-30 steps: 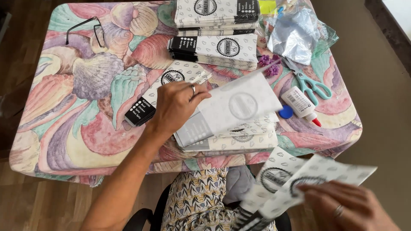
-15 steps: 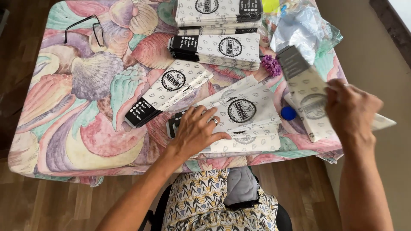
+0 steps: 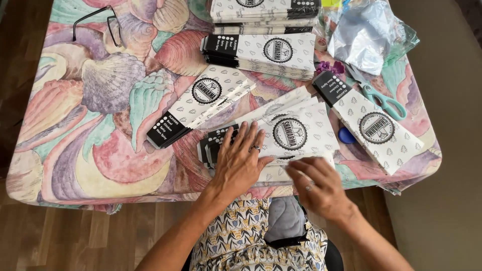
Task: Folding and pressing printed paper bags on a table to flatten and stack them.
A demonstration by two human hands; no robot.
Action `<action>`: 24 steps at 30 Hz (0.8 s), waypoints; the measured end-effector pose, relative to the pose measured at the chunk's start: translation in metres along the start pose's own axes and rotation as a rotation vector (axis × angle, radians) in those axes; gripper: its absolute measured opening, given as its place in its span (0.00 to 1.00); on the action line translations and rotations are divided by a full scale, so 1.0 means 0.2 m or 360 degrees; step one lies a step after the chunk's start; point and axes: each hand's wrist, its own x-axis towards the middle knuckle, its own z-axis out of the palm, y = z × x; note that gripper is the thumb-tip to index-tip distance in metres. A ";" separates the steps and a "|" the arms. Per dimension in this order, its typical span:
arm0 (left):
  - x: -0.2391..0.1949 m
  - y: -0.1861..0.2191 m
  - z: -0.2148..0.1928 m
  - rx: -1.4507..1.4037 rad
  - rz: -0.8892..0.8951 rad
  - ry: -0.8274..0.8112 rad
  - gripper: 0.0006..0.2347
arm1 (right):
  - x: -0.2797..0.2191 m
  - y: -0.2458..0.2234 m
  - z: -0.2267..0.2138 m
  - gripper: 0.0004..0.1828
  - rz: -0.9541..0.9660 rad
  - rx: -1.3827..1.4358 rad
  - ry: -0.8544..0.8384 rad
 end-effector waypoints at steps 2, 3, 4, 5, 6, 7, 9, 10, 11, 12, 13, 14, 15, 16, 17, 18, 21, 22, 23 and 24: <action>-0.01 -0.01 0.05 0.0012 -0.0008 -0.0005 0.29 | 0.04 -0.05 0.01 0.09 0.0004 0.0032 -0.0012; -0.01 -0.01 0.08 0.0027 -0.0016 -0.0005 0.28 | 0.06 -0.07 0.02 0.10 0.0004 0.0063 -0.0022; -0.01 -0.02 0.10 0.0026 -0.0014 -0.0004 0.28 | 0.08 -0.08 0.02 0.10 0.0004 0.0061 -0.0021; -0.01 -0.03 0.13 0.0047 0.0008 0.0046 0.28 | 0.10 -0.08 0.01 0.11 0.0019 0.0048 -0.0052; -0.01 -0.04 0.15 0.0069 0.0029 0.0097 0.29 | 0.13 -0.08 0.01 0.13 0.0034 0.0035 -0.0082; -0.02 -0.03 0.15 0.0068 0.0030 0.0099 0.29 | 0.11 -0.08 0.02 0.13 0.0033 0.0034 -0.0082; -0.02 -0.02 0.15 0.0147 0.0031 0.0111 0.30 | 0.08 -0.06 0.05 0.13 0.0084 -0.0010 -0.0188; -0.03 -0.02 0.15 0.0147 0.0030 0.0112 0.30 | 0.06 -0.06 0.07 0.13 0.0083 -0.0010 -0.0189; -0.03 -0.03 0.15 0.0175 0.0037 0.0132 0.28 | 0.04 -0.06 0.08 0.14 0.0091 -0.0022 -0.0234; -0.04 -0.03 0.16 0.0201 0.0044 0.0148 0.27 | 0.02 -0.06 0.10 0.16 0.0102 -0.0032 -0.0280; -0.04 -0.04 0.16 0.0200 0.0043 0.0146 0.27 | 0.01 -0.06 0.10 0.16 0.0104 -0.0030 -0.0282; -0.05 -0.04 0.16 0.0223 0.0017 0.0128 0.27 | 0.00 -0.05 0.11 0.16 0.0115 -0.0030 -0.0294; -0.06 -0.04 0.16 0.0247 -0.0009 0.0111 0.27 | -0.01 -0.05 0.11 0.17 0.0126 -0.0031 -0.0306; -0.06 -0.04 0.17 0.0246 -0.0008 0.0109 0.27 | -0.02 -0.05 0.12 0.17 0.0129 -0.0031 -0.0307; -0.05 -0.05 0.17 0.0245 -0.0043 0.0050 0.28 | -0.02 -0.05 0.12 0.18 0.0159 -0.0040 -0.0338; -0.05 -0.05 0.17 0.0245 -0.0075 -0.0009 0.28 | -0.03 -0.05 0.12 0.19 0.0190 -0.0050 -0.0368; -0.03 -0.07 0.19 0.0178 -0.0140 -0.0153 0.30 | -0.06 -0.06 0.11 0.21 0.0337 -0.0125 -0.0433; -0.03 -0.06 0.19 0.0176 -0.0145 -0.0158 0.30 | -0.11 -0.02 0.08 0.21 0.0338 -0.0120 -0.0438; -0.03 -0.06 0.19 0.0172 -0.0159 -0.0180 0.30 | -0.16 0.01 0.04 0.21 0.0483 -0.0196 -0.0441; -0.03 -0.06 0.19 0.0170 -0.0175 -0.0199 0.31 | -0.20 0.05 0.01 0.21 0.0622 -0.0270 -0.0443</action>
